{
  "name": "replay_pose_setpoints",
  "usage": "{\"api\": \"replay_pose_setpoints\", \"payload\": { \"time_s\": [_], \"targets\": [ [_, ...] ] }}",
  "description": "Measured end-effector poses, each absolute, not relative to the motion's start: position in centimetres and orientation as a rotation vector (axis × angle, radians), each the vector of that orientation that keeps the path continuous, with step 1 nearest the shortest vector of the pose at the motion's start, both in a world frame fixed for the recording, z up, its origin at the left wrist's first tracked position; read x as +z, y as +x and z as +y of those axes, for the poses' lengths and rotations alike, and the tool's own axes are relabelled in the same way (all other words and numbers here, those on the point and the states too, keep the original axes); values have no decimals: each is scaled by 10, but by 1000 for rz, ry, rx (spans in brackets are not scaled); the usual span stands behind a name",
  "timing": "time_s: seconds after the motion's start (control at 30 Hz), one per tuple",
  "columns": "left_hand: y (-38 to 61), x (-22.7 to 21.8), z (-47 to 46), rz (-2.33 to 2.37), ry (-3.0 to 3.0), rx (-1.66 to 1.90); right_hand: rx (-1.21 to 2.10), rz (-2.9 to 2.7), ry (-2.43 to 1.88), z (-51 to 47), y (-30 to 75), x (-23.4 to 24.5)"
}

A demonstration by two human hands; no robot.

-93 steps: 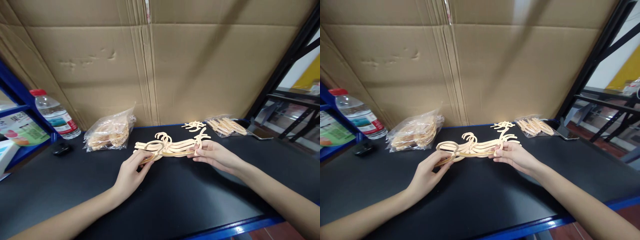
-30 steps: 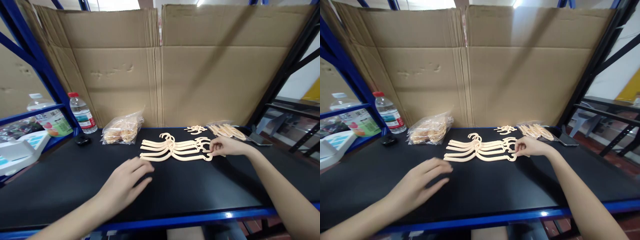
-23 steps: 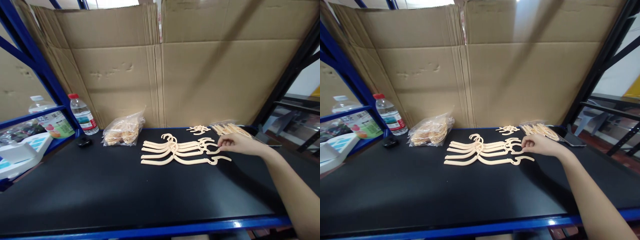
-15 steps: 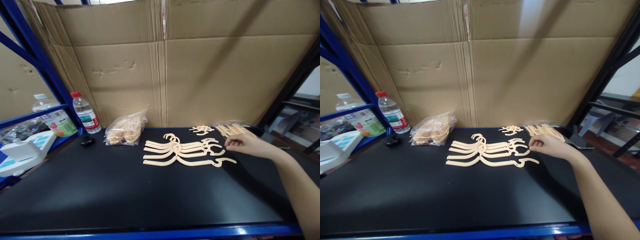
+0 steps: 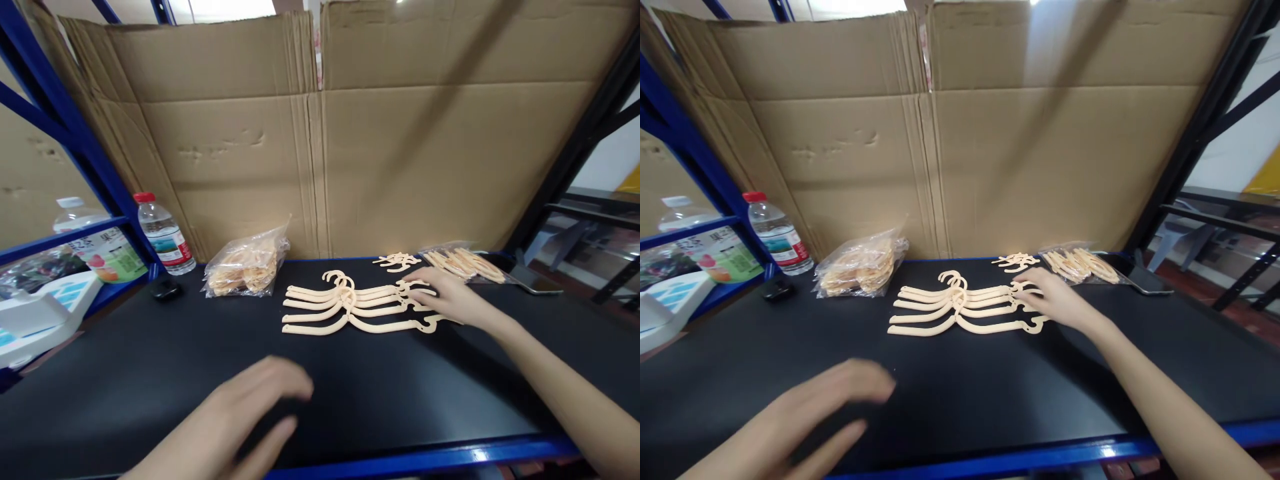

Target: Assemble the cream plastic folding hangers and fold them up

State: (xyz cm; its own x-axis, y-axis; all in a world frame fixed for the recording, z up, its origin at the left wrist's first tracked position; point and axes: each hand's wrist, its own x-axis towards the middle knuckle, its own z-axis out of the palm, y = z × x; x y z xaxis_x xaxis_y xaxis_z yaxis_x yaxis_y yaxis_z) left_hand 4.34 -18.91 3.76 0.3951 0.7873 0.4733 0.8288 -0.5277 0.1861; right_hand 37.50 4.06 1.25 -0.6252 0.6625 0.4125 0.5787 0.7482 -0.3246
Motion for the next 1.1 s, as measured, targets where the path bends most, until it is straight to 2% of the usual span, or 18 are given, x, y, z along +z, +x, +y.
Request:
{"api": "replay_pose_setpoints", "payload": {
  "time_s": [0.17,0.37,0.8,0.97,1.1],
  "targets": [
    [70,27,-102,-1720,-2595,-302,166,-2683,-982,17,341,-9],
    [60,1,-47,-1768,-2549,-147,149,-2776,-1054,17,324,-18],
    [40,-4,-11,-1648,-2548,-229,49,-2710,-1110,42,312,-20],
    [30,-3,-41,-1454,-2463,-438,-241,-2580,-858,27,308,-14],
    [20,-5,-59,-1434,-2461,-594,-288,-2514,-695,12,304,-5]
  ]
}}
